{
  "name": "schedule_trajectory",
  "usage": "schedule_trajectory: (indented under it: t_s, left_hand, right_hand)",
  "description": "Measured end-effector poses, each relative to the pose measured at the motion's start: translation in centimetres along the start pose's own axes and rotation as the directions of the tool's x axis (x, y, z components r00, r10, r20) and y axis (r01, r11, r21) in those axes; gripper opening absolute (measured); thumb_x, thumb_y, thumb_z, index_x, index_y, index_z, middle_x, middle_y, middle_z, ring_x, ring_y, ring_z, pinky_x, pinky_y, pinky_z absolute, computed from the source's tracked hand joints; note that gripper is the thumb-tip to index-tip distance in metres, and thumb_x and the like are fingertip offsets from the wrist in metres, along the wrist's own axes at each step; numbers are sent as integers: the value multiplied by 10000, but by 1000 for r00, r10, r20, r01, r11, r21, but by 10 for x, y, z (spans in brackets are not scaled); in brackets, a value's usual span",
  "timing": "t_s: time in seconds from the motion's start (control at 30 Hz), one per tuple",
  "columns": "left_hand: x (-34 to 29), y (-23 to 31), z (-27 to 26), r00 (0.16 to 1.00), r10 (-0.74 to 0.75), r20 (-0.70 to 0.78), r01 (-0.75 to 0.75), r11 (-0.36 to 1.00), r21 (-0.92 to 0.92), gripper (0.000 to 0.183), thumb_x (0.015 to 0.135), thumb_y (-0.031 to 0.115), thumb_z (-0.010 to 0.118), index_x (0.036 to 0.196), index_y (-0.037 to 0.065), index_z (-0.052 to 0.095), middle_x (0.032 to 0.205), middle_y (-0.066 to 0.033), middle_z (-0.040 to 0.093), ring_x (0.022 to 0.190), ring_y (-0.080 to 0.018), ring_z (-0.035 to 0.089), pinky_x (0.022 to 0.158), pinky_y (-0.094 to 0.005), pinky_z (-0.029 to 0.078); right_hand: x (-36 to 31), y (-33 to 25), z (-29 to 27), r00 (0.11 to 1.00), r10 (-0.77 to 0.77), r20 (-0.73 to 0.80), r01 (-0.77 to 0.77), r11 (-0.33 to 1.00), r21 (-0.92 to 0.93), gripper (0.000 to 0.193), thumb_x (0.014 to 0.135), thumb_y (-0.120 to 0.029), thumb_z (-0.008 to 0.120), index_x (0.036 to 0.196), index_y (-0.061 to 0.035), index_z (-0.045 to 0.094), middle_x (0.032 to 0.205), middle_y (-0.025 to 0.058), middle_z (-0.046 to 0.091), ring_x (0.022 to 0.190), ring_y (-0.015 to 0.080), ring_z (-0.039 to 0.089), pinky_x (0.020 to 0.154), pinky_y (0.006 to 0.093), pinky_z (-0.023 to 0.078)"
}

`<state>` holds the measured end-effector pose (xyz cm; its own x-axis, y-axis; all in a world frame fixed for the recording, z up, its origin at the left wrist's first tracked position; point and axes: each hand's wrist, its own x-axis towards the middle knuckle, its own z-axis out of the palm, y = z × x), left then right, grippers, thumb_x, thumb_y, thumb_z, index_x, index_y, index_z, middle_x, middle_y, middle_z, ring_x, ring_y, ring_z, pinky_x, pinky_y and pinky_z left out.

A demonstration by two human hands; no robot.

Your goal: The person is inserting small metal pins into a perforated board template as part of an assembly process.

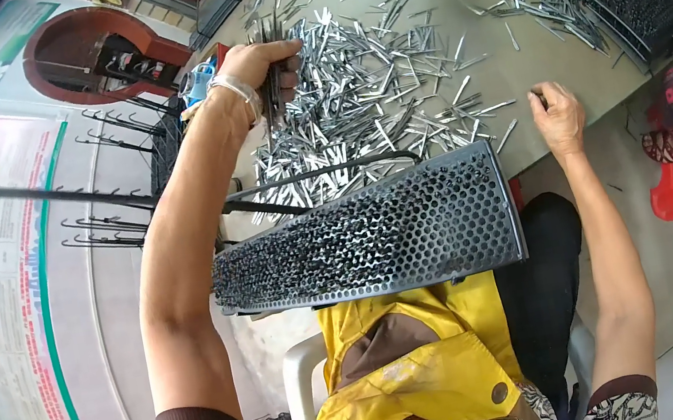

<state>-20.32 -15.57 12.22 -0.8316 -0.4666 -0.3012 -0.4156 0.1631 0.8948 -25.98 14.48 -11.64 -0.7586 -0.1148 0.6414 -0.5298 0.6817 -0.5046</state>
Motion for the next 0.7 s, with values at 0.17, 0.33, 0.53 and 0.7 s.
schedule_trajectory:
  t_s: [0.17, 0.33, 0.53, 0.7]
  left_hand:
    - [-80, -11, 14, 945, -55, 322, 141, 958, -248, 126, 747, 95, 628, 685, 16, 552, 564, -59, 537, 428, -140, 500, 385, -274, 407]
    - [-160, -57, 37, 758, -98, 645, 393, 857, -332, 175, 791, 175, 607, 692, 86, 493, 594, 9, 448, 449, -85, 382, 407, -238, 298]
    - [-219, -133, 59, 619, -101, 779, 639, 641, -426, 139, 749, 110, 639, 739, 65, 508, 606, -54, 515, 424, -129, 462, 375, -265, 343]
    - [-242, -182, 62, 538, -121, 834, 763, 491, -420, 146, 742, 112, 636, 790, 56, 509, 637, -65, 538, 454, -138, 503, 376, -254, 377]
  right_hand:
    - [1, -27, -37, 831, 423, 362, -556, 593, 583, 174, 795, -160, 599, 856, 3, 593, 649, 37, 575, 530, 77, 508, 481, 224, 400]
    - [7, -123, -88, 821, 228, 524, -571, 354, 740, 309, 852, -230, 529, 1008, 36, 532, 795, 109, 590, 696, 152, 595, 614, 245, 465]
    - [-26, -197, -99, 616, -231, 753, -728, 198, 656, 506, 875, -395, 452, 1012, 87, 527, 842, 174, 616, 734, 203, 610, 673, 275, 483]
    - [-86, -207, -99, 469, -280, 838, -647, 536, 542, 577, 836, -479, 484, 853, 84, 608, 760, 134, 628, 718, 159, 600, 671, 251, 467]
